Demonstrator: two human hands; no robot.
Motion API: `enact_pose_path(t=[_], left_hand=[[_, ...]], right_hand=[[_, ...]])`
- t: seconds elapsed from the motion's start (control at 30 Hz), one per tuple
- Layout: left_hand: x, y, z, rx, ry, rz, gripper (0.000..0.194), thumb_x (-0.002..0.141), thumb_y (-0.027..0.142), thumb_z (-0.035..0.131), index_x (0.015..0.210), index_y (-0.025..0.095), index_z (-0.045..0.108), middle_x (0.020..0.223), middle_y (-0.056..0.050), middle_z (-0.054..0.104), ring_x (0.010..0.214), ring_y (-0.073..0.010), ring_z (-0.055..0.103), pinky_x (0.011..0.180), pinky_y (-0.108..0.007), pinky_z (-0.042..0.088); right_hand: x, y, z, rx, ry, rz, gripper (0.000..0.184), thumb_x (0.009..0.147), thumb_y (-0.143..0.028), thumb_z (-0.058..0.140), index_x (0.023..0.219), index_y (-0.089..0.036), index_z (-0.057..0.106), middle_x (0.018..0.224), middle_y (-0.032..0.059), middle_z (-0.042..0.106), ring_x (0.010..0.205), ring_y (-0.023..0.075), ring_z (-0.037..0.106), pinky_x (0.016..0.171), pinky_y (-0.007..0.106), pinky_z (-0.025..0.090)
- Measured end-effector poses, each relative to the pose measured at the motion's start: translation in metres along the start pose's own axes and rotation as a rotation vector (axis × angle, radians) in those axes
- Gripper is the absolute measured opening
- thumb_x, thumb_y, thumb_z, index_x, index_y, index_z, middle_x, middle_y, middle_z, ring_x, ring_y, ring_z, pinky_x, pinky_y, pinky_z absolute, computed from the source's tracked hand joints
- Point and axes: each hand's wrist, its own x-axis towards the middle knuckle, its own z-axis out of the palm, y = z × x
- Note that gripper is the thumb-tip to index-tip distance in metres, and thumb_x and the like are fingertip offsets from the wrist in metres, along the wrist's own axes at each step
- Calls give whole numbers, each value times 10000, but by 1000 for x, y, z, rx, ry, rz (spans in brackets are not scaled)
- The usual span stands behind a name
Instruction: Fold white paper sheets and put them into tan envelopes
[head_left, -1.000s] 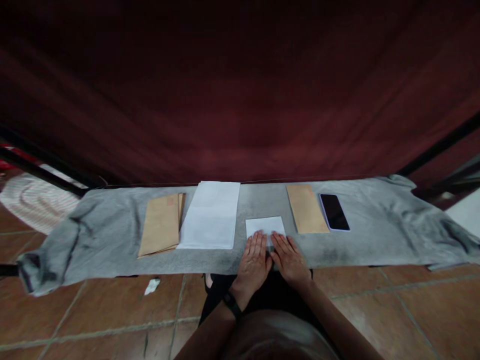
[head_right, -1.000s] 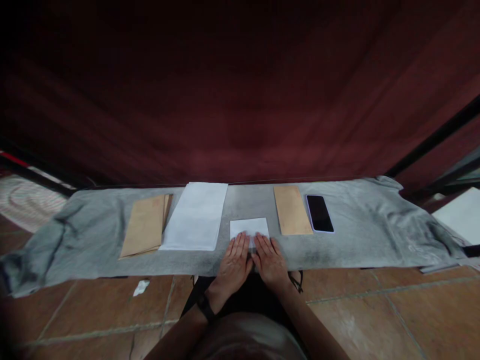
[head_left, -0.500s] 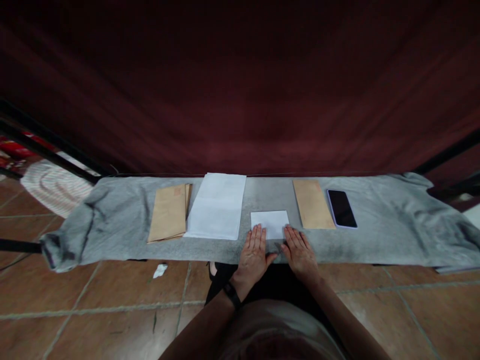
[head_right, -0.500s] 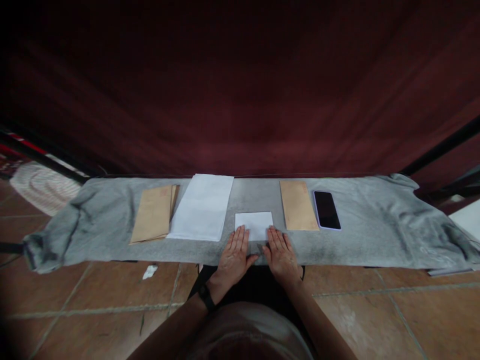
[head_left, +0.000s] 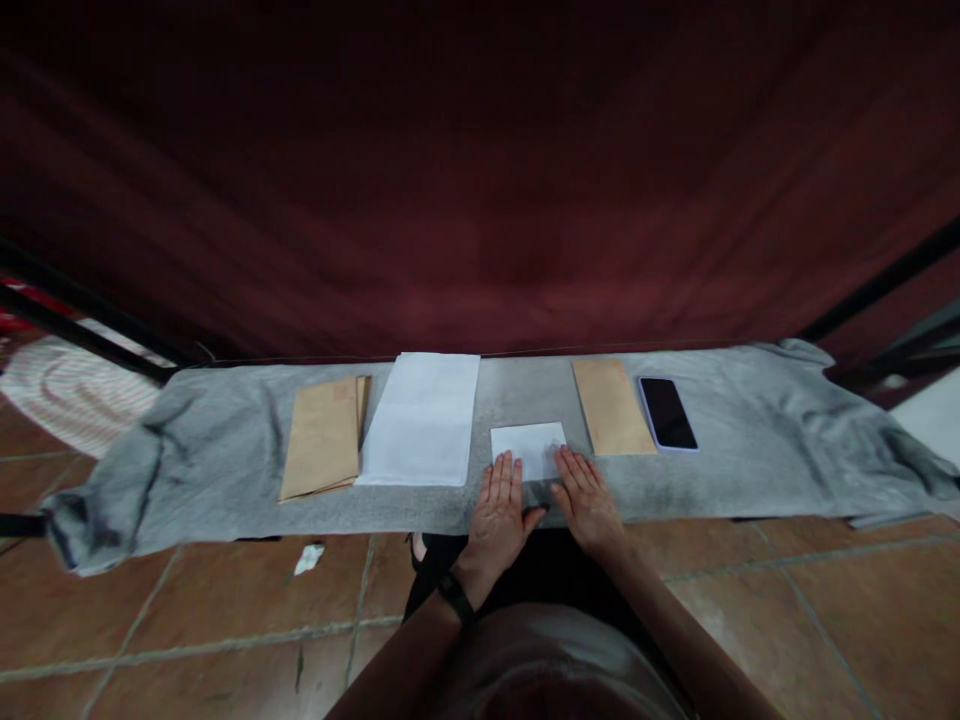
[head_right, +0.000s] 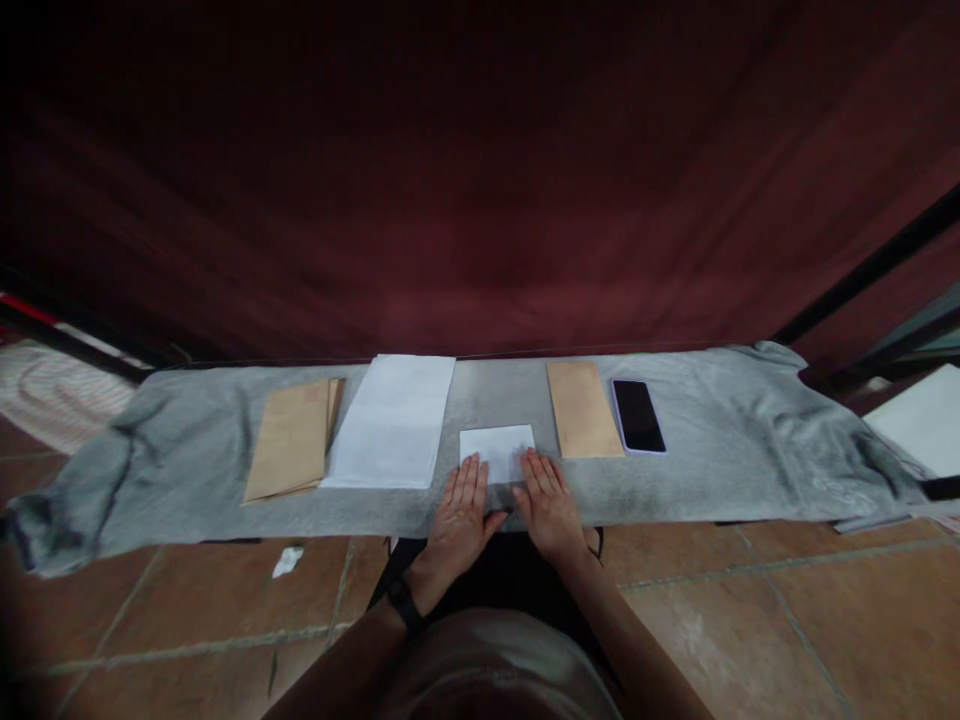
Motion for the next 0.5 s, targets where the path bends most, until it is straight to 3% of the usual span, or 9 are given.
enact_pose_path(t=[0.27,0.5], left_hand=[[0,-2,0,-3,20,16,802,946,321,511,1584,63,100,1626,-203,245,1517,-282,221,1213,-469,283],[-2,-5,-2,3,43,10,755,977,392,487,1566,40,171,1612,-223,274,1504,-298,258,1198,-474,315]], right_hand=[[14,-26,4,34,-85,-107,528,1047,-347,365,1549,-189,341,1567,89,416,1457,223,369,1209,463,301],[7,-14,5,-41,-58,-49,560,1049,-358,362,1567,-157,290,1559,116,423,1437,232,400,1206,458,289]])
